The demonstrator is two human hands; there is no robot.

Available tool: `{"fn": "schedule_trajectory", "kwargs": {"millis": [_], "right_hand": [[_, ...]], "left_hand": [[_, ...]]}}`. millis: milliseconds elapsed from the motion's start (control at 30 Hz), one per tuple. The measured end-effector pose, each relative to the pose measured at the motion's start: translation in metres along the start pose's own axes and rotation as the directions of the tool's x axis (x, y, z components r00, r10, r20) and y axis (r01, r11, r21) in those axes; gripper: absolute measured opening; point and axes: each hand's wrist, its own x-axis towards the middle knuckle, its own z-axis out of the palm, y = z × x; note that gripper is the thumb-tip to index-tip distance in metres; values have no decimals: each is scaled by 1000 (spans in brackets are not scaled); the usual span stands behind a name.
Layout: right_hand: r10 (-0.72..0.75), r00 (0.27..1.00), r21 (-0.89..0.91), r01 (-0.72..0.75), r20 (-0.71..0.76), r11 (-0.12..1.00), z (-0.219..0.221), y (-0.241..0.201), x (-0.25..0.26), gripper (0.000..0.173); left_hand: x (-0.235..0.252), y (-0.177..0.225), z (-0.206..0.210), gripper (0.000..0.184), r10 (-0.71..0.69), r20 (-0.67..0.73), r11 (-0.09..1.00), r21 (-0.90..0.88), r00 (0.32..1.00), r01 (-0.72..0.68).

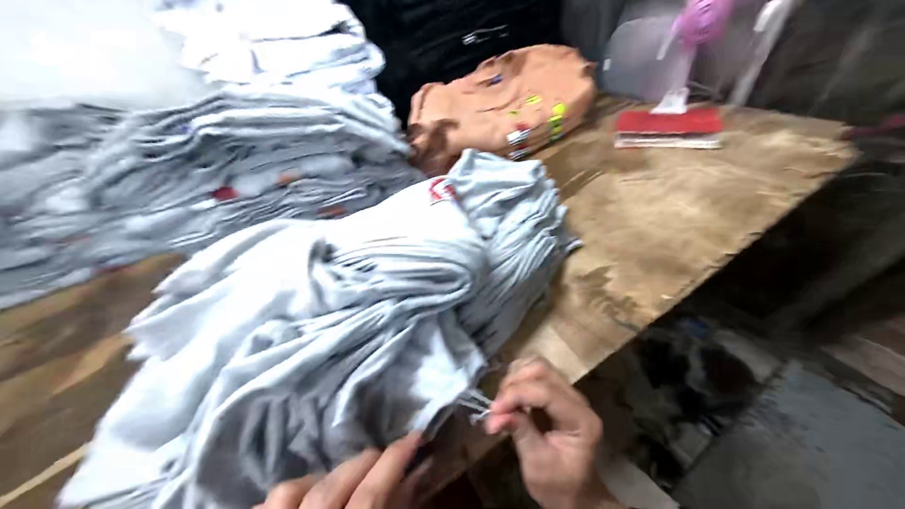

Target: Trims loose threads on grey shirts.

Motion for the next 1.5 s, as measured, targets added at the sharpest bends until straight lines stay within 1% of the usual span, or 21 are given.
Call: {"fn": "schedule_trajectory", "kwargs": {"millis": [67,133,333,400,467,533,633,700,800,867,900,1000,1067,1133,1200,1233,1267,1300,1367,1433,1500], "right_hand": [[26,1000,35,-26,-3,999,1,-2,-1,13],[22,1000,69,-22,5,997,1,-3,0,13],[30,1000,94,-30,1,995,-4,-3,2,13],[3,999,101,-6,36,995,-12,1,4,18],[-40,995,85,32,93,996,-21,6,5,34],[-37,993,14,36,108,999,-26,9,3,41],[-24,998,-53,27,63,998,-28,13,3,39],[-32,997,-105,39,70,994,-31,14,5,34],[-58,976,-287,118,211,950,-20,17,11,21],[-66,928,-414,226,366,882,-8,19,17,28],[-93,912,-412,269,400,871,-5,20,20,22],[-115,890,-146,198,442,969,-24,13,32,10],[-45,797,-47,92,602,995,-56,6,45,10],[99,580,-155,47,808,987,-86,3,56,15],[239,380,-294,93,893,951,-98,0,60,26],[266,373,-328,114,889,938,-97,-1,60,35],[247,447,-336,131,860,933,-93,-1,57,39],[199,565,-338,152,801,929,-85,-1,54,38],[56,772,-395,260,633,881,-61,-2,48,26],[-75,859,-466,346,506,815,-38,3,44,24],[-194,890,-448,384,413,808,-31,17,40,18]], "left_hand": [[1,4,-1,20,37,-68,992,120,997,-29],[4,8,4,23,82,-59,978,196,995,-69],[13,1,21,18,185,-61,949,268,981,-163],[12,3,17,18,162,-54,945,295,985,-139],[15,8,17,22,142,-41,942,312,989,-123],[18,13,21,21,141,-19,937,326,990,-127],[22,17,22,17,112,-2,939,328,994,-105],[26,18,17,21,23,67,959,281,998,-40],[35,6,7,25,-113,179,976,206,977,75],[46,-8,-8,30,-119,90,975,199,989,99],[53,-20,-15,31,-84,20,976,205,996,78],[64,-51,-26,24,0,-102,988,152,995,15],[62,-47,-23,22,-76,-66,993,86,995,81],[56,-26,-15,27,-199,8,971,134,980,197],[53,-8,-6,28,-233,-20,934,273,972,229],[53,-3,-2,25,-208,-76,921,320,975,222],[52,-1,3,27,-165,-151,915,346,975,209],[51,-2,10,25,-110,-212,915,359,971,183],[47,-6,25,20,-19,-219,932,350,976,97],[42,-1,37,27,-31,-155,942,325,987,81],[37,9,37,40,-70,-67,952,294,995,87]]}}
